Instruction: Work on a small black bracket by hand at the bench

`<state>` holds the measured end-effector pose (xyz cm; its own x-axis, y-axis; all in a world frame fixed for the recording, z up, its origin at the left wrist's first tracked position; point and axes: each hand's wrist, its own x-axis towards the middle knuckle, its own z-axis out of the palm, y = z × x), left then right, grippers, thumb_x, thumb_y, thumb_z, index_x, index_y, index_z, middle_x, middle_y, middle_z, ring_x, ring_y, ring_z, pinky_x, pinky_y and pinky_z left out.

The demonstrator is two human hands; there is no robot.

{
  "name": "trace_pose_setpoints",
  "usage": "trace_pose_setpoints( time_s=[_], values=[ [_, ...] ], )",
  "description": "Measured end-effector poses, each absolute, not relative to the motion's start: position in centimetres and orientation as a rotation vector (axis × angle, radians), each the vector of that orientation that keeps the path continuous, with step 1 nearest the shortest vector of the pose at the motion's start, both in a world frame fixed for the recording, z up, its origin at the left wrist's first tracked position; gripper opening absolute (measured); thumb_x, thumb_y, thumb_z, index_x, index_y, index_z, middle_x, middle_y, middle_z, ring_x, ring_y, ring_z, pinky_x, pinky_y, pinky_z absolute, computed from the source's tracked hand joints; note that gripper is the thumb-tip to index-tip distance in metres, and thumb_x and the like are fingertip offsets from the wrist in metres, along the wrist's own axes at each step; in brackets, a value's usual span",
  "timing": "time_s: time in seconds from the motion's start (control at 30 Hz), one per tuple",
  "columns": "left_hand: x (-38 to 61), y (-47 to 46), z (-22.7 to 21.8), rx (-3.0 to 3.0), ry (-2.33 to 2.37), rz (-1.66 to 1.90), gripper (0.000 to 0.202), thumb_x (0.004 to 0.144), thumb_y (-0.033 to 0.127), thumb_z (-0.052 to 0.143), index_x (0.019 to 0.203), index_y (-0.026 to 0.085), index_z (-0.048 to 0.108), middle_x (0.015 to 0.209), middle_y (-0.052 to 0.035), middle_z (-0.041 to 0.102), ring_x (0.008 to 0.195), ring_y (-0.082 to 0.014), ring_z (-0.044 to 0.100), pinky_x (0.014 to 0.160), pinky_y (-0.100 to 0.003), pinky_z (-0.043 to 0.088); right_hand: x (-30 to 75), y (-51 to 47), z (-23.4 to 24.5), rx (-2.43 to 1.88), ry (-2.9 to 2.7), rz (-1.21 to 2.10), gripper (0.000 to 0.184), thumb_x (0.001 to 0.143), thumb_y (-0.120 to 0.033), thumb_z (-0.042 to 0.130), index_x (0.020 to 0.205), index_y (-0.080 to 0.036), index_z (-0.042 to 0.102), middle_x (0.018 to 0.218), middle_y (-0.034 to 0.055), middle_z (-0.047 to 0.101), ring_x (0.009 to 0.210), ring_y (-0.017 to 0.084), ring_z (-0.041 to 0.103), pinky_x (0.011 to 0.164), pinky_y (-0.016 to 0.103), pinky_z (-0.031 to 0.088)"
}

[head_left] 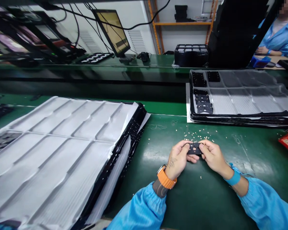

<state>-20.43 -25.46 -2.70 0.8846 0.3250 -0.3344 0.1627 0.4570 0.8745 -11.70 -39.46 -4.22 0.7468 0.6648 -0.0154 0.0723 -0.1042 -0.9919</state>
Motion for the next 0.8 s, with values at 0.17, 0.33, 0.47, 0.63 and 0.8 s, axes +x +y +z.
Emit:
trace_pose_setpoints(
  time_s=[0.17, 0.33, 0.47, 0.63, 0.8],
  values=[
    [-20.5, -25.5, -2.7, 1.113, 0.549, 0.125, 0.040, 0.084, 0.044, 0.061, 0.103, 0.009, 0.058, 0.074, -0.0088, 0.069, 0.056, -0.0193, 0.069, 0.049, -0.023, 0.056, -11.8, -39.5, -4.1, -1.652, -0.630, 0.539, 0.033, 0.098, -0.044, 0.051, 0.091, -0.014, 0.061, 0.058, -0.0032, 0.050, 0.050, 0.010, 0.047, 0.049, 0.020, 0.035],
    [-20.7, -25.2, -3.1, 1.248, 0.519, 0.173, 0.034, 0.088, 0.042, 0.058, 0.095, 0.009, 0.062, 0.067, -0.0061, 0.065, 0.052, -0.0149, 0.064, 0.043, -0.018, 0.046, -11.8, -39.5, -4.2, -1.633, -0.602, 0.648, 0.035, 0.097, -0.047, 0.052, 0.086, -0.015, 0.058, 0.056, -0.0026, 0.054, 0.045, 0.008, 0.045, 0.045, 0.019, 0.033],
    [-20.9, -25.6, -3.9, 1.301, 0.436, 0.252, 0.038, 0.090, 0.040, 0.060, 0.117, 0.013, 0.056, 0.090, -0.0066, 0.067, 0.065, -0.0117, 0.063, 0.059, -0.022, 0.054, -12.1, -39.1, -4.2, -1.541, -0.467, 0.764, 0.038, 0.094, -0.054, 0.054, 0.100, -0.016, 0.052, 0.059, -0.0028, 0.058, 0.041, 0.009, 0.046, 0.038, 0.016, 0.030],
    [-21.0, -25.4, -4.1, 1.383, 0.474, 0.338, 0.037, 0.087, 0.037, 0.065, 0.114, 0.017, 0.049, 0.087, -0.0022, 0.062, 0.069, -0.0130, 0.064, 0.064, -0.026, 0.058, -12.3, -39.0, -4.1, -1.503, -0.566, 0.777, 0.033, 0.093, -0.047, 0.058, 0.106, -0.017, 0.051, 0.063, -0.0014, 0.061, 0.050, 0.012, 0.057, 0.046, 0.020, 0.045],
    [-21.0, -24.4, -3.3, 1.601, 0.507, 0.343, 0.034, 0.087, 0.034, 0.063, 0.117, 0.018, 0.059, 0.087, -0.0021, 0.065, 0.062, -0.0120, 0.063, 0.057, -0.023, 0.056, -11.4, -39.4, -4.2, -1.671, -0.699, 0.632, 0.023, 0.093, -0.035, 0.058, 0.102, -0.016, 0.067, 0.077, 0.0034, 0.065, 0.064, 0.014, 0.059, 0.056, 0.022, 0.049]
  ],
)
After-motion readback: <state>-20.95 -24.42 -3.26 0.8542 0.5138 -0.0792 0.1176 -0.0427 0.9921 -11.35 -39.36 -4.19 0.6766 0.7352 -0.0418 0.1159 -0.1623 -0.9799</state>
